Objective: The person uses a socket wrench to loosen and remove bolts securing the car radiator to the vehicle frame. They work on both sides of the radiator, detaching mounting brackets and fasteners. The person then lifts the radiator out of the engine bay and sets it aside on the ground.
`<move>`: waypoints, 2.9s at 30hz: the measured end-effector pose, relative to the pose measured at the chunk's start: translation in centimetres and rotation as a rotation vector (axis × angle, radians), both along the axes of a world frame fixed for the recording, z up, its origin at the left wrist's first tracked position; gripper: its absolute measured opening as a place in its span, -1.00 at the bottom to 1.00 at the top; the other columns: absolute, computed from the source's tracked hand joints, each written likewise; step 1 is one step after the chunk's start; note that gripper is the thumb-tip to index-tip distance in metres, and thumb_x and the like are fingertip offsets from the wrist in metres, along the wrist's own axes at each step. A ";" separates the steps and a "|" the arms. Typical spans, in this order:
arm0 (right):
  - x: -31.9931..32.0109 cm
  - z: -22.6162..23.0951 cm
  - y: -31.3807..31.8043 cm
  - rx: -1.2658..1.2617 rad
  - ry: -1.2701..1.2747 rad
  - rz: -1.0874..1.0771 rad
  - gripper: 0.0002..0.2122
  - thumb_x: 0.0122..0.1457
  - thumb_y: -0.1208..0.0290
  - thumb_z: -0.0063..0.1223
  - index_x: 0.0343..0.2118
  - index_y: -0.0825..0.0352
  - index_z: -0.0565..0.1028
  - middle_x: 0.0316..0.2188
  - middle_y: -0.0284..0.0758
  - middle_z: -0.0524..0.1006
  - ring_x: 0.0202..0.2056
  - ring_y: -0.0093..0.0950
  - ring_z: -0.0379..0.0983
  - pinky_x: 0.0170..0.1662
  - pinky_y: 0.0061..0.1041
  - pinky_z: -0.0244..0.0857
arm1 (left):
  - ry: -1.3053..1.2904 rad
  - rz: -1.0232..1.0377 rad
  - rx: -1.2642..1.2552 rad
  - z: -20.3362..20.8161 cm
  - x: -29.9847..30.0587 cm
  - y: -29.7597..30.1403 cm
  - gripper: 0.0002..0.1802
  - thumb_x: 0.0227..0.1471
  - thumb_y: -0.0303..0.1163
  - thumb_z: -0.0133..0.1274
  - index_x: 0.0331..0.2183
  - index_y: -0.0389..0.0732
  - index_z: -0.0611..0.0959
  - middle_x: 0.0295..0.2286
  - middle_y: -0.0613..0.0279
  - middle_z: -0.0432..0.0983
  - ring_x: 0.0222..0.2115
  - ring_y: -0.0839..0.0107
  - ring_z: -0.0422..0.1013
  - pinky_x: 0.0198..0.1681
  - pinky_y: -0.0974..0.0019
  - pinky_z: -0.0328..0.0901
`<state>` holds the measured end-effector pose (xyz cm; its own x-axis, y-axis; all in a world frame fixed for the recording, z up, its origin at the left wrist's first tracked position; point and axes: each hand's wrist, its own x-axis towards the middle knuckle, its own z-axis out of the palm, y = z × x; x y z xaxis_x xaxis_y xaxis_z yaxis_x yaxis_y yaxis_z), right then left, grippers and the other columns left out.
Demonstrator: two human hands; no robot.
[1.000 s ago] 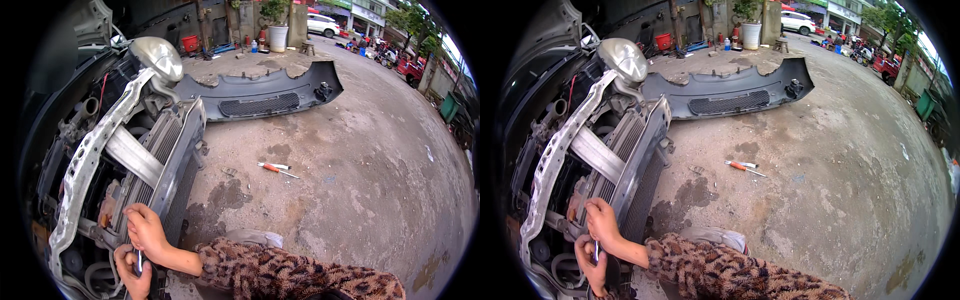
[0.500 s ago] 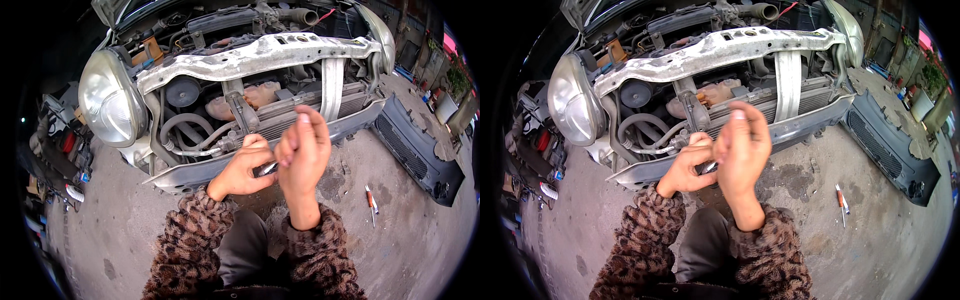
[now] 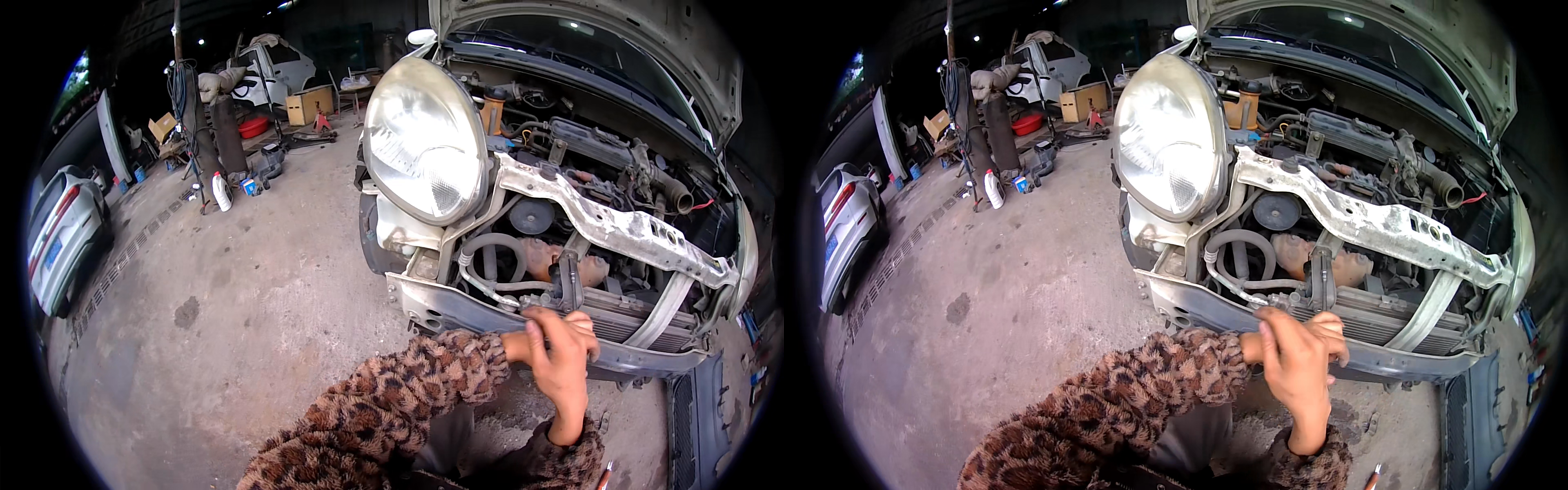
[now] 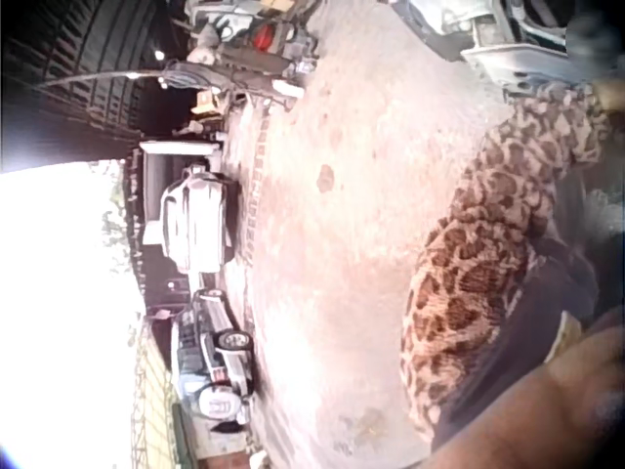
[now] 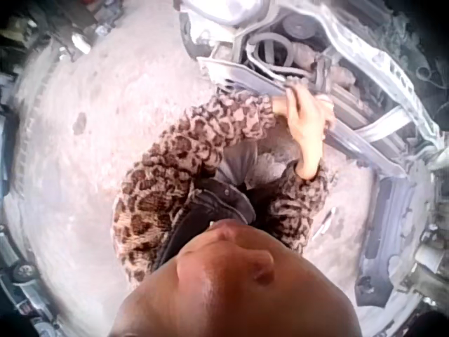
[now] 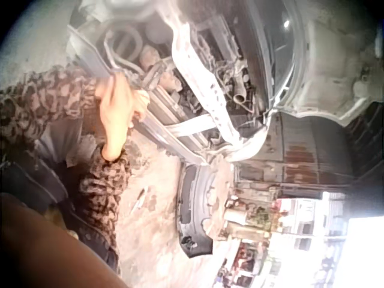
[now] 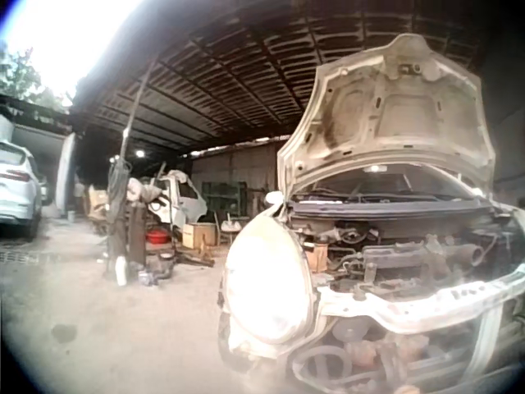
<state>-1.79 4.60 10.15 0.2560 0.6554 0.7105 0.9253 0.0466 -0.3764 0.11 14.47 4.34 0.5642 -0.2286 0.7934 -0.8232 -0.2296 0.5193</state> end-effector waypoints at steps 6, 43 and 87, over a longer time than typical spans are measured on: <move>9.8 -2.6 -6.4 1.205 1.363 0.251 -0.91 0.29 0.46 -0.14 -0.27 0.37 0.36 -0.71 -0.53 0.09 -0.75 -0.73 -0.04 -0.75 -0.73 -0.14 | -0.034 0.306 0.250 1.1 -0.3 -0.1 -0.37 -0.26 -0.09 0.33 -0.17 -0.23 0.52 -0.18 0.19 0.34 -0.04 0.17 0.18 0.08 0.14 0.10; 2.2 3.0 -0.7 0.231 0.064 -0.193 -0.92 0.15 0.51 -0.02 -0.43 0.40 0.39 -0.75 -0.39 0.37 -0.74 -0.39 0.28 -0.58 -0.39 0.17 | 0.161 0.791 -0.376 -2.4 9.0 7.1 -0.71 0.12 -0.42 -0.07 -0.13 -0.36 0.48 -0.30 -0.20 0.48 -0.23 -0.12 0.40 -0.17 0.12 0.27; 0.0 -2.7 1.7 0.072 -0.122 -0.207 -0.78 -0.07 0.51 0.20 -0.30 0.35 0.53 -0.51 -0.26 0.54 -0.54 -0.30 0.47 -0.45 -0.35 0.30 | 0.380 0.530 -0.495 -1.1 9.0 7.6 -0.49 -0.12 -0.24 0.21 -0.16 -0.37 0.52 -0.33 -0.04 0.55 -0.30 0.23 0.50 -0.20 0.23 0.34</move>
